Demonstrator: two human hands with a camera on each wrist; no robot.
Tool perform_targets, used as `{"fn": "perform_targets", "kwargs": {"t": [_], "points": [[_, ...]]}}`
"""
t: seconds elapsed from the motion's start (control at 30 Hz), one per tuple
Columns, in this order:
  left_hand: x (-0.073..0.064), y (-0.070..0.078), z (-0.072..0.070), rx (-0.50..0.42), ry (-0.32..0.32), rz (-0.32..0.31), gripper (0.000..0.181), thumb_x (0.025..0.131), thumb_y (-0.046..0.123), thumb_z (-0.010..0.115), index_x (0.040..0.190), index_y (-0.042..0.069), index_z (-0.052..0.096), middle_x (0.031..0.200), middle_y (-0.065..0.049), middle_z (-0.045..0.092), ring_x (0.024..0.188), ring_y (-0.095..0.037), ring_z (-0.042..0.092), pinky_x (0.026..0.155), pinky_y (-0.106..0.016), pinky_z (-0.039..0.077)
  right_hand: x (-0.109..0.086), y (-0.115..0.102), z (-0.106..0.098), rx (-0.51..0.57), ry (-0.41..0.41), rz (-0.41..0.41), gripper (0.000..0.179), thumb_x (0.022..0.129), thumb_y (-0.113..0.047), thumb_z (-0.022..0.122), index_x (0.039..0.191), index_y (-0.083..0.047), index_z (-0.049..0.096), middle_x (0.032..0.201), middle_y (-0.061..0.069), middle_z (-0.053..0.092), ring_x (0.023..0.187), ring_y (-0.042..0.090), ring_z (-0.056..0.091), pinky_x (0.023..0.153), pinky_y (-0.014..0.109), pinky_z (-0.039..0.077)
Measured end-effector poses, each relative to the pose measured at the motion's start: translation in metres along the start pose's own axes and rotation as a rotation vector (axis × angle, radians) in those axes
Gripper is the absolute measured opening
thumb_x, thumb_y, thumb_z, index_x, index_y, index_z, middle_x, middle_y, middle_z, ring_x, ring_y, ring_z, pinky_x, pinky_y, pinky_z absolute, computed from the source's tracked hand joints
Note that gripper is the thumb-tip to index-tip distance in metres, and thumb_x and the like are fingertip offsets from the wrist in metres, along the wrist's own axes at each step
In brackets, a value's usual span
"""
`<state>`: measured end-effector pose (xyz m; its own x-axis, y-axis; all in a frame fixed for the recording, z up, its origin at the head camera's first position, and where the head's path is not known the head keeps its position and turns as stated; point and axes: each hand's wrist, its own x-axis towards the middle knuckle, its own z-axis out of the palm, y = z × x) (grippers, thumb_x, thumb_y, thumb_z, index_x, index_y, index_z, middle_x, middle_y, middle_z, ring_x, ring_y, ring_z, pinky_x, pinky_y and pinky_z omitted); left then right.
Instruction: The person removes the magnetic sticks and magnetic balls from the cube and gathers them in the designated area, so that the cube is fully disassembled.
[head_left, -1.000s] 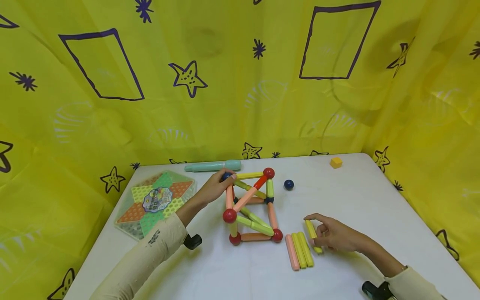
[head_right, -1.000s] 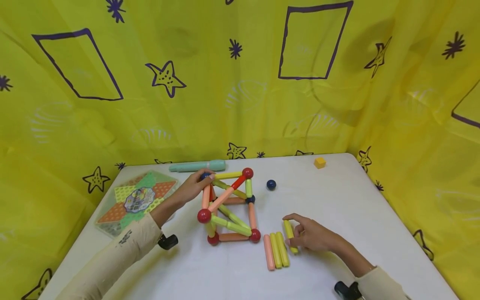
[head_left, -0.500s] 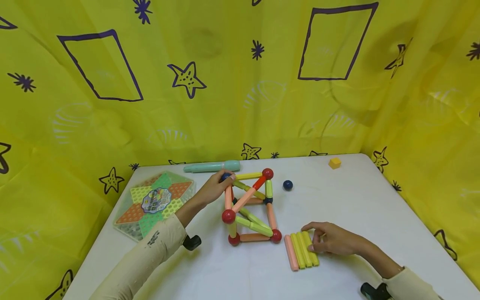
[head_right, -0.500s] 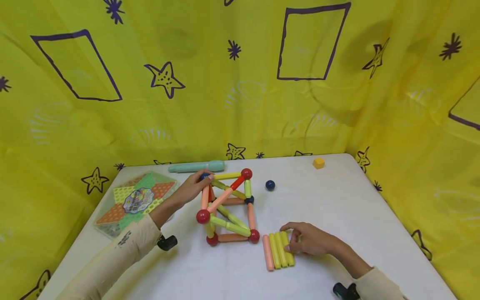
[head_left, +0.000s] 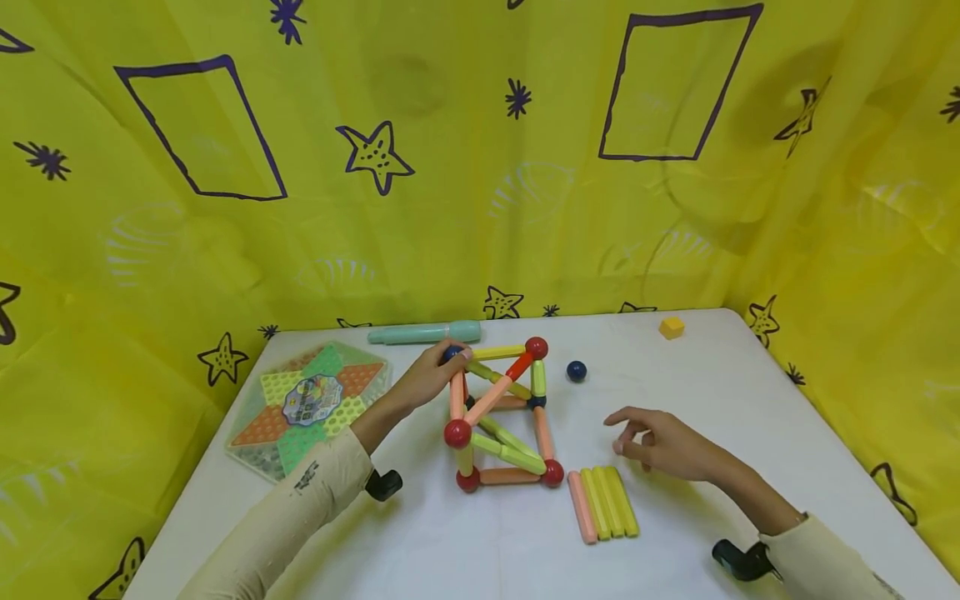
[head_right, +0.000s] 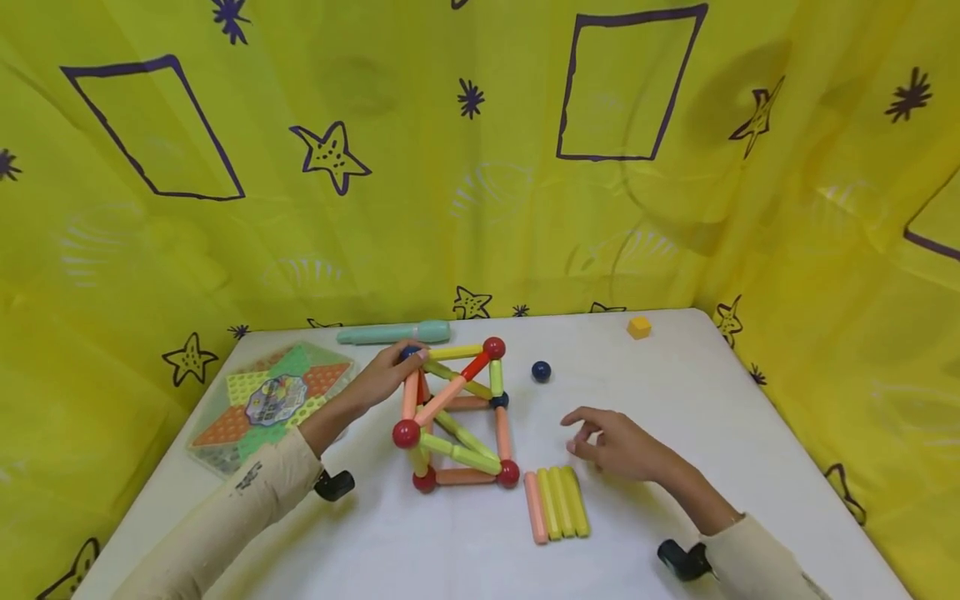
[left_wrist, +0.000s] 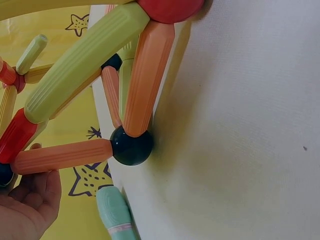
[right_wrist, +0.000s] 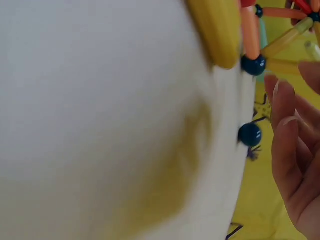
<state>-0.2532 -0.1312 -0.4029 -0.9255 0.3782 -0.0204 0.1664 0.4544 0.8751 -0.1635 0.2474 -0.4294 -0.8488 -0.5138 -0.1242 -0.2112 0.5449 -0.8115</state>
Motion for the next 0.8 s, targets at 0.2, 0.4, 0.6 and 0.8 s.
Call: {"fn": "perform_targets", "kwargs": {"t": [0.2,0.4,0.6,0.8], "points": [[0.000,0.002,-0.001,0.004,-0.001,-0.001,0.042,0.106,0.038,0.048,0.131,0.005,0.055,0.115,-0.016,0.062,0.097,-0.022,0.057,0.084,-0.035,0.047,0.040,-0.029,0.002,0.042,0.162,-0.015,0.048,0.100,-0.016,0.063,0.140,0.002,0.045,0.112,0.022,0.069,0.070,0.030,0.068,0.060,0.031,0.054],[0.000,0.000,0.003,-0.007,-0.006,-0.013,0.042,0.107,0.035,0.046,0.133,0.003,0.053,0.118,-0.017,0.061,0.098,-0.022,0.056,0.088,-0.046,0.048,0.075,-0.041,0.019,0.166,0.194,0.019,0.067,0.099,-0.023,0.065,0.151,-0.002,0.029,0.128,0.025,0.064,0.073,0.030,0.072,0.060,0.032,0.054],[0.000,-0.001,0.002,0.009,-0.002,0.001,0.043,0.107,0.038,0.046,0.133,0.004,0.053,0.119,-0.016,0.062,0.100,-0.022,0.058,0.085,-0.039,0.048,0.095,-0.052,0.035,0.250,0.261,0.036,0.078,0.095,-0.024,0.071,0.153,-0.005,0.023,0.106,0.019,0.069,0.064,0.027,0.070,0.056,0.032,0.052],[0.000,-0.001,0.001,0.016,0.000,0.010,0.042,0.107,0.040,0.046,0.131,0.006,0.055,0.116,-0.015,0.062,0.098,-0.022,0.058,0.084,-0.037,0.047,0.103,-0.058,0.041,0.239,0.350,0.045,0.074,0.094,-0.026,0.072,0.149,-0.004,0.028,0.080,0.012,0.060,0.064,0.043,0.064,0.050,0.026,0.042]]}}
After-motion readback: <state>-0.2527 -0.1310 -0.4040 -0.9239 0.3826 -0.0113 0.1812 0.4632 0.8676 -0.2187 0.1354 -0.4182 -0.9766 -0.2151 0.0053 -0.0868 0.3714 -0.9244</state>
